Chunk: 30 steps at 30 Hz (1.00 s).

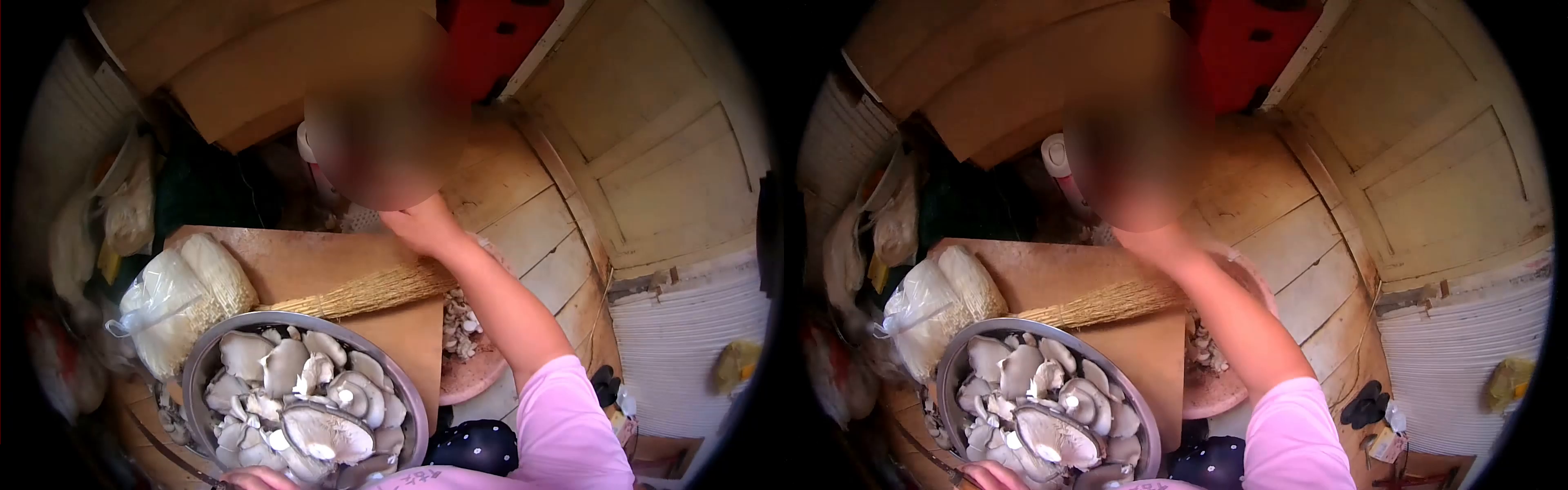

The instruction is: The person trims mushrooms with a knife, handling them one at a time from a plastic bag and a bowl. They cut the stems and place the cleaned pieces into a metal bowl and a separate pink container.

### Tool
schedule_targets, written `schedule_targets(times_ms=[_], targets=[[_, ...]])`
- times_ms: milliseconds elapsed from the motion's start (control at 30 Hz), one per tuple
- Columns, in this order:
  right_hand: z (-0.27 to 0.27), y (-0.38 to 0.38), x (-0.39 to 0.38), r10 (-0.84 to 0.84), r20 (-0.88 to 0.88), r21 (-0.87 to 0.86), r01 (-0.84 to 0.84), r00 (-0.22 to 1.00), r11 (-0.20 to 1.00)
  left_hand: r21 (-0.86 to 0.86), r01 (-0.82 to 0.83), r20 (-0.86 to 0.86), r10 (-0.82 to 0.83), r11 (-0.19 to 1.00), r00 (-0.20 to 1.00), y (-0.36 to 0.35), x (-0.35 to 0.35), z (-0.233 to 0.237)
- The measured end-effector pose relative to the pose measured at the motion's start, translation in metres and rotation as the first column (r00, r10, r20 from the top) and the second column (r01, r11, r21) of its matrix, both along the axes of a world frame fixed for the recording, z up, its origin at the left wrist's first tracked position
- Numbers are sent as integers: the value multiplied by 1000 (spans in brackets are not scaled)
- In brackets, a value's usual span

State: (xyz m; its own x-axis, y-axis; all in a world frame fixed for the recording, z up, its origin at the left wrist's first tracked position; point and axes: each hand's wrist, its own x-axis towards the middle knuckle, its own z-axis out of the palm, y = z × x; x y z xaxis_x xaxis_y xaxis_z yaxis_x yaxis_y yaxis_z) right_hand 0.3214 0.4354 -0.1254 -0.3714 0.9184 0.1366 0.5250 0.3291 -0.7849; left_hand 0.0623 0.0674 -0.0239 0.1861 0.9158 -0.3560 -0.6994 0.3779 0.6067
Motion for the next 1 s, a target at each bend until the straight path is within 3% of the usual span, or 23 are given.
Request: schedule_targets(times_ms=[133, 200, 233, 300, 333, 400, 433, 500, 533, 600, 667, 833, 900, 1000], targets=[[-73, 52, -26, 151, 184, -28, -149, 971, 988, -13, -54, 36, 54, 998, 998, 7, 0, -9], [-93, 64, -37, 315, 277, -183, -272, 908, 945, -16, -79, 54, 80, 997, 995, 7, -2, -11], [-106, 70, -43, 314, 272, -180, -273, 910, 945, -13, -94, 60, 95, 995, 994, 6, -5, -12], [-122, 78, -53, 474, 491, -357, -327, 731, 875, -13, -137, 80, 138, 990, 987, 1, -12, -15], [-126, 80, -55, 473, 487, -356, -328, 734, 875, -14, -159, 92, 160, 987, 983, -1, -16, -16], [-125, 78, -57, 573, 565, -538, -262, 593, 801, -17, -205, 124, 206, 979, 971, -13, -26, -15], [-133, 77, -55, 573, 563, -538, -262, 596, 801, -10, -225, 126, 224, 974, 966, -12, -29, -17], [-156, 77, -47, 660, 613, -586, -309, 436, 749, -15, -263, 162, 261, 965, 952, -22, -35, -16], [-149, 77, -47, 659, 613, -586, -308, 436, 750, 0, -273, 167, 269, 962, 949, -21, -38, -19], [-136, 76, -49, 715, 589, -706, -191, 376, 682, 58, -273, 185, 258, 960, 948, -14, -40, -19], [-139, 75, -48, 687, 610, -667, -211, 396, 714, 140, -273, 163, 250, 952, 954, -3, -42, -15], [-134, 81, -60, 574, 651, -546, -219, 497, 809, 98, -365, 109, 355, 926, 929, -2, -40, -11], [-132, 89, -70, 599, 684, -415, -453, 417, 789, 67, -387, 101, 379, 920, 920, 1, -36, -9], [-117, 93, -85, 660, 637, -393, -568, 399, 723, 168, -414, 120, 398, 895, 909, 9, -36, -13]])
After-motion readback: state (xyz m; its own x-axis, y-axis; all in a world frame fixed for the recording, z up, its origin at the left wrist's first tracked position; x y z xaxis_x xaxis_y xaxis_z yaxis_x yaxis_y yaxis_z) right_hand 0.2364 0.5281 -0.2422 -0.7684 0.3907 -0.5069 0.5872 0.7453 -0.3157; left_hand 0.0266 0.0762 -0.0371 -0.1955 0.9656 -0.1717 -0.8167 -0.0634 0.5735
